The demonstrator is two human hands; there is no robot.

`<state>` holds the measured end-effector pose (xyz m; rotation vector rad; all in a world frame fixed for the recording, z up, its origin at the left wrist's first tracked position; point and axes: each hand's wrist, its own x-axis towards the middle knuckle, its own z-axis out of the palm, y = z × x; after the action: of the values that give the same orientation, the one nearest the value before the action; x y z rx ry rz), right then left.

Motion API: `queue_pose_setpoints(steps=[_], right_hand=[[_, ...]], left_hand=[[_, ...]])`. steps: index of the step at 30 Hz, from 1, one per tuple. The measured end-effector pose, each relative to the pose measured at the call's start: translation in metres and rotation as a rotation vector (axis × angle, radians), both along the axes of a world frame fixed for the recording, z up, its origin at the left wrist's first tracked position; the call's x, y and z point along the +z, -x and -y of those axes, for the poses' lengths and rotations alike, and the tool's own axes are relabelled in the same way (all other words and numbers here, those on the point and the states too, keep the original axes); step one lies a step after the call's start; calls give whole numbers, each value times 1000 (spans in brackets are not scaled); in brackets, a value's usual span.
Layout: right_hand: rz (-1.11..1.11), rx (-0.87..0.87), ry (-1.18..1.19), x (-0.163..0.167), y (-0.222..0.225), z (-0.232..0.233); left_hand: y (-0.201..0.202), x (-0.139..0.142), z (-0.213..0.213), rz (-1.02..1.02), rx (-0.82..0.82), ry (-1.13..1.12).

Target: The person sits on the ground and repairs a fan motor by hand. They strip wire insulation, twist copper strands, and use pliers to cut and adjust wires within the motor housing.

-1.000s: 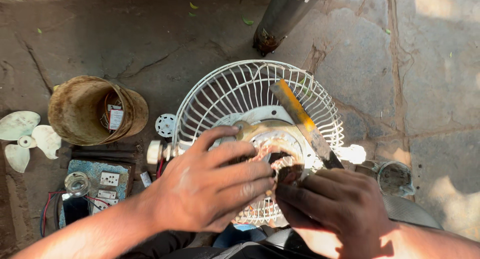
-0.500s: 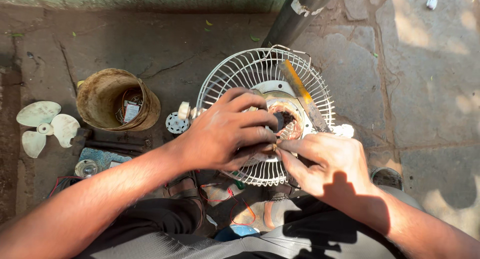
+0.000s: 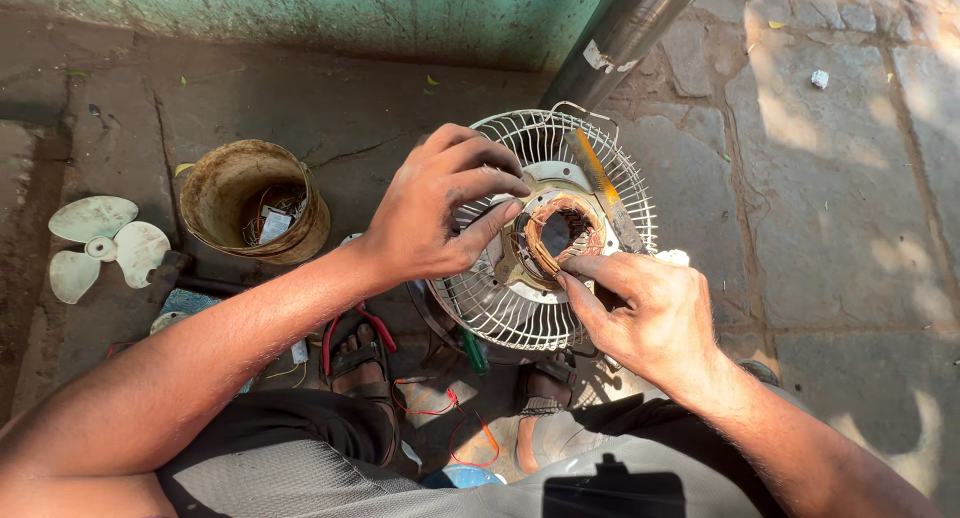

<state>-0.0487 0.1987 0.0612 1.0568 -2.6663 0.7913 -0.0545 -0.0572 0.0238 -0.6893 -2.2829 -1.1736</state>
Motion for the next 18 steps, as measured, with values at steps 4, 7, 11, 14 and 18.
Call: queue_pose_setpoints(steps=[4, 7, 11, 14, 18], right_hand=[[-5, 15, 5, 0, 0, 1], [-15, 12, -20, 1, 0, 1], [18, -16, -50, 2, 1, 1], [14, -3, -24, 2, 1, 1], [16, -8, -27, 1, 2, 2]], left_hand=[[-2, 0, -2, -58, -84, 129], [-4, 0, -8, -86, -162, 201], [-2, -1, -16, -80, -196, 243], [0, -2, -18, -56, -207, 212], [0, -2, -17, -18, -223, 150]])
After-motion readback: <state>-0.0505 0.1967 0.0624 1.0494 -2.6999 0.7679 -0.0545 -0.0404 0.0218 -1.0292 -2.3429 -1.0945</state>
